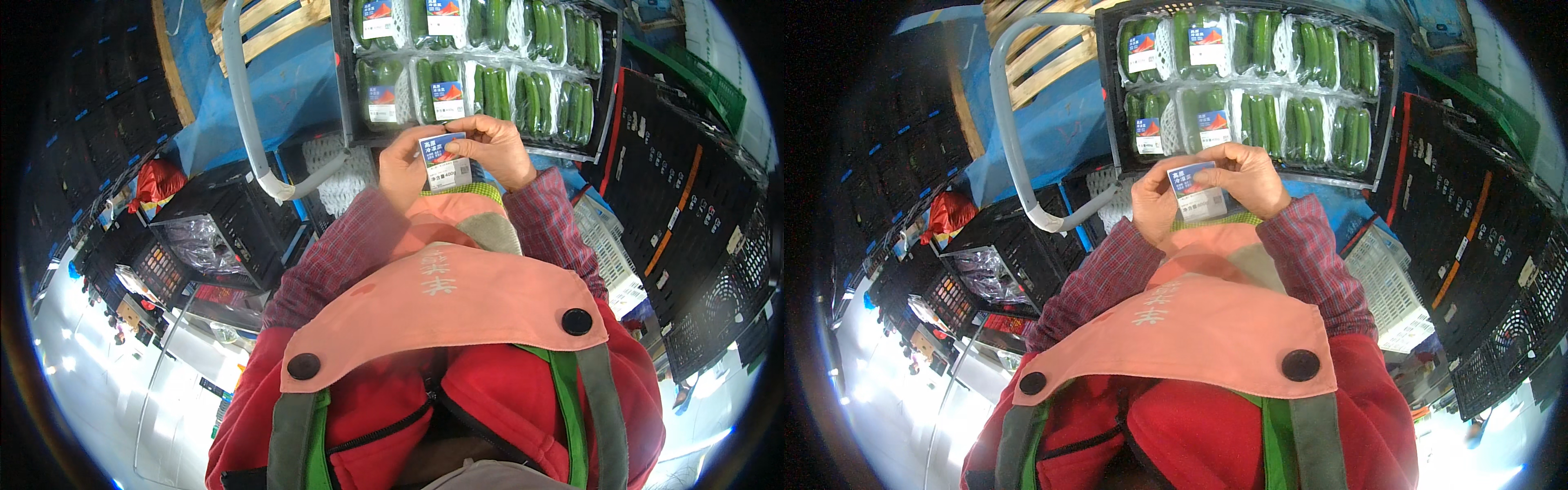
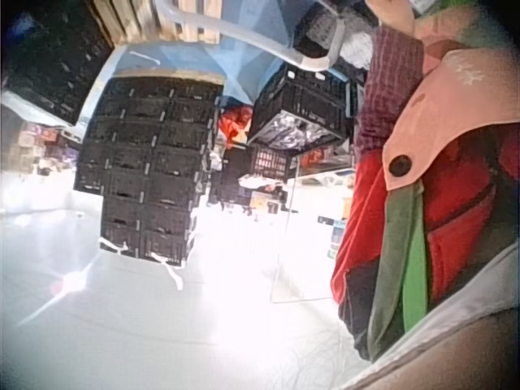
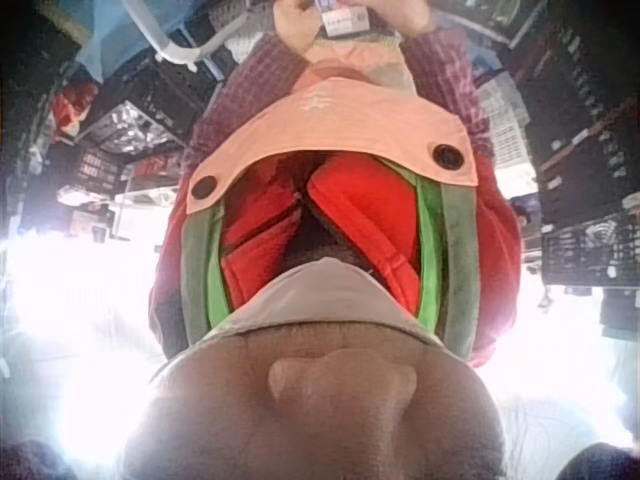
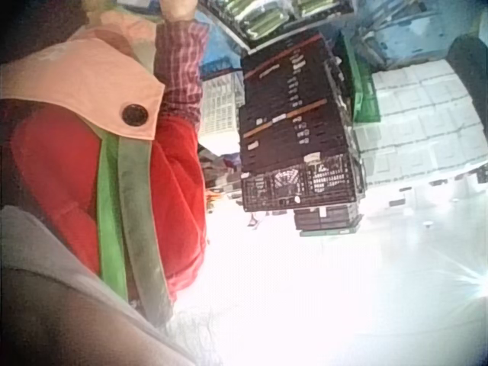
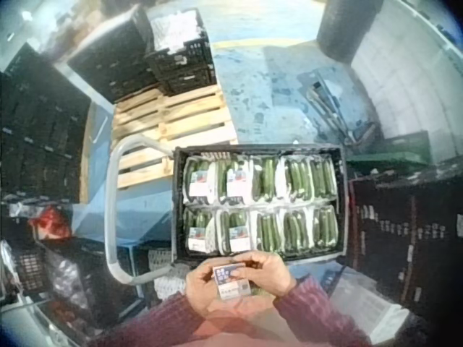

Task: The person places packaged cucumbers into a black crate, then applies labels to each package one by one. The person repeats this process for multiple packages, arranging them neatly in the crate.

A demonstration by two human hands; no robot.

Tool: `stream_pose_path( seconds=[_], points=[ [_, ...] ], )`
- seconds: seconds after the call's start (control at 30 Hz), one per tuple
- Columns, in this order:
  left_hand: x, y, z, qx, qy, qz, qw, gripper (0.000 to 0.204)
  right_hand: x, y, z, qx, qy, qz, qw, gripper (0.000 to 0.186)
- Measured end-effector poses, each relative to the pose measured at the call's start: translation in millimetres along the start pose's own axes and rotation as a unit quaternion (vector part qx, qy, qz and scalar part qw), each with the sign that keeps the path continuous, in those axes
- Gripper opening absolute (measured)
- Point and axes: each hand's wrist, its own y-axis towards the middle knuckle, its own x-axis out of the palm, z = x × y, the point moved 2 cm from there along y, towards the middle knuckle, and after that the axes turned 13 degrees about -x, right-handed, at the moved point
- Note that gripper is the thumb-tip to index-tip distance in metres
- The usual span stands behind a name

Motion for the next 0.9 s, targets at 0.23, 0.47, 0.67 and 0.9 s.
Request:
stream_pose_path(
  seconds=[0.23, 0.47, 0.67, 0.9],
  points=[
    [10, 13, -9, -0.102, -0.068, -0.014, 0.992, 0.009, -17, 10, 6, -0.149, -0.150, 0.045, 0.976, 0.013],
    [11, 37, 1, -0.142, -0.015, 0.001, 0.990, 0.011, -34, 46, 10, -0.206, -0.153, 0.076, 0.964, 0.005],
    [5, 28, -18, -0.157, 0.196, 0.038, 0.967, 0.011, -83, 101, 8, -0.265, -0.052, 0.240, 0.932, 0.017],
    [9, -1, -18, 0.050, 0.313, 0.083, 0.945, 0.012, -168, 195, 10, -0.107, -0.484, 0.224, 0.839, 0.056]
  ],
)
